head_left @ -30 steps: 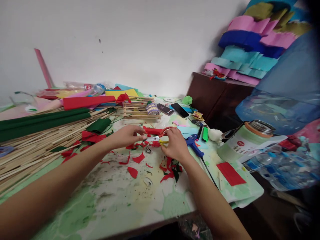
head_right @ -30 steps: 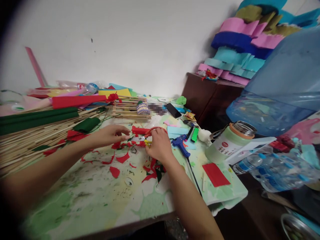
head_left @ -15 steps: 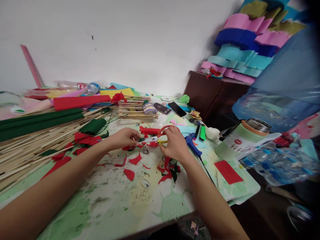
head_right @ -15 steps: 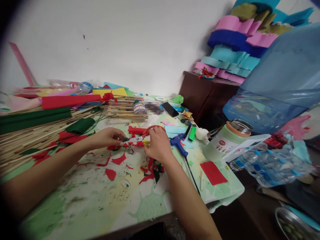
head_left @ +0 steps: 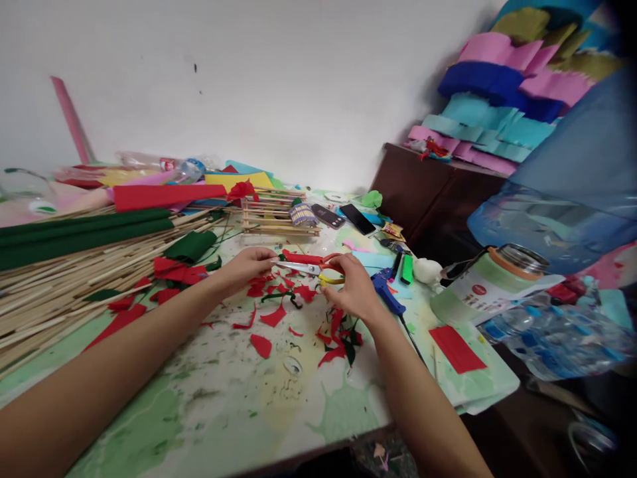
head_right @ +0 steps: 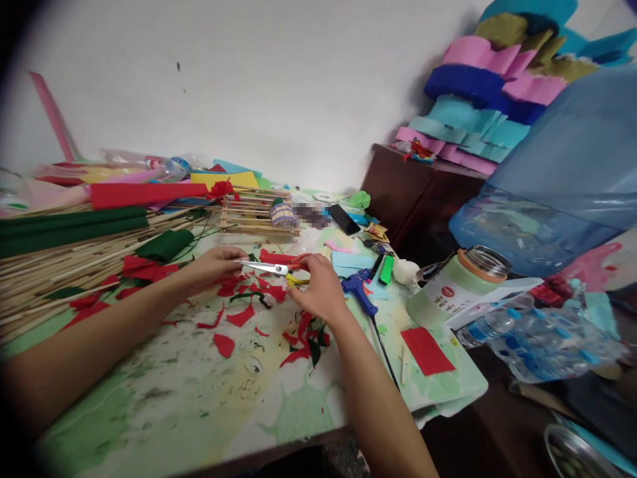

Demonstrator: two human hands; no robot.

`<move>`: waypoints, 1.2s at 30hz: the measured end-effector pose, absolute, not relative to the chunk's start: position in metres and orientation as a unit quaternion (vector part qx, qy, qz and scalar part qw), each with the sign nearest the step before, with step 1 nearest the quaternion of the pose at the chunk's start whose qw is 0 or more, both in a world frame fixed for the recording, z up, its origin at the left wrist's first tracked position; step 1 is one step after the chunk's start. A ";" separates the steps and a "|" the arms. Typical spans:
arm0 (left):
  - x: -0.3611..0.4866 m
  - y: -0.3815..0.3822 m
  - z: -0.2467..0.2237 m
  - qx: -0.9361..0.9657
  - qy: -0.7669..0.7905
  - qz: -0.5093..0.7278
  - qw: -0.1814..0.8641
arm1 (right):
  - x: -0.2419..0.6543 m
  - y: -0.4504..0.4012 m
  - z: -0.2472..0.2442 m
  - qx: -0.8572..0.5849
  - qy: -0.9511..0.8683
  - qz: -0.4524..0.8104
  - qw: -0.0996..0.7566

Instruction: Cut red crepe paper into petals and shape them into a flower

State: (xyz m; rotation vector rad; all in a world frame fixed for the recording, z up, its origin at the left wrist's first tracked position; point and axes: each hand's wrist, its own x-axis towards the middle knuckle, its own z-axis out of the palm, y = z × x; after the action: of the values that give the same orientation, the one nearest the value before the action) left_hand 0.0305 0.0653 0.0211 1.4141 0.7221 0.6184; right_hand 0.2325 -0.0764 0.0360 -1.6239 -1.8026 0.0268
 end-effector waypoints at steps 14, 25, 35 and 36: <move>0.053 0.039 0.001 0.479 0.231 0.255 0.808 | 0.235 -0.070 0.025 -0.677 -0.624 0.017 0.390; 0.039 0.063 -0.001 0.518 0.237 0.274 0.775 | 0.238 -0.067 0.015 -0.774 -0.588 -0.037 0.232; 0.041 0.062 -0.009 0.622 0.270 0.242 0.694 | 0.237 -0.064 0.004 -0.779 -0.597 -0.024 0.190; 0.041 0.061 -0.009 0.631 0.272 0.240 0.686 | 0.236 -0.064 0.004 -0.779 -0.598 -0.032 0.185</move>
State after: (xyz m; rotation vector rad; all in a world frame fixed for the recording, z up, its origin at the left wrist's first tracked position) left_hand 0.0411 0.0615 -0.0095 1.4144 0.6092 0.5373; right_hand 0.2356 -0.0639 0.0039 -2.1948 -1.6850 -0.0913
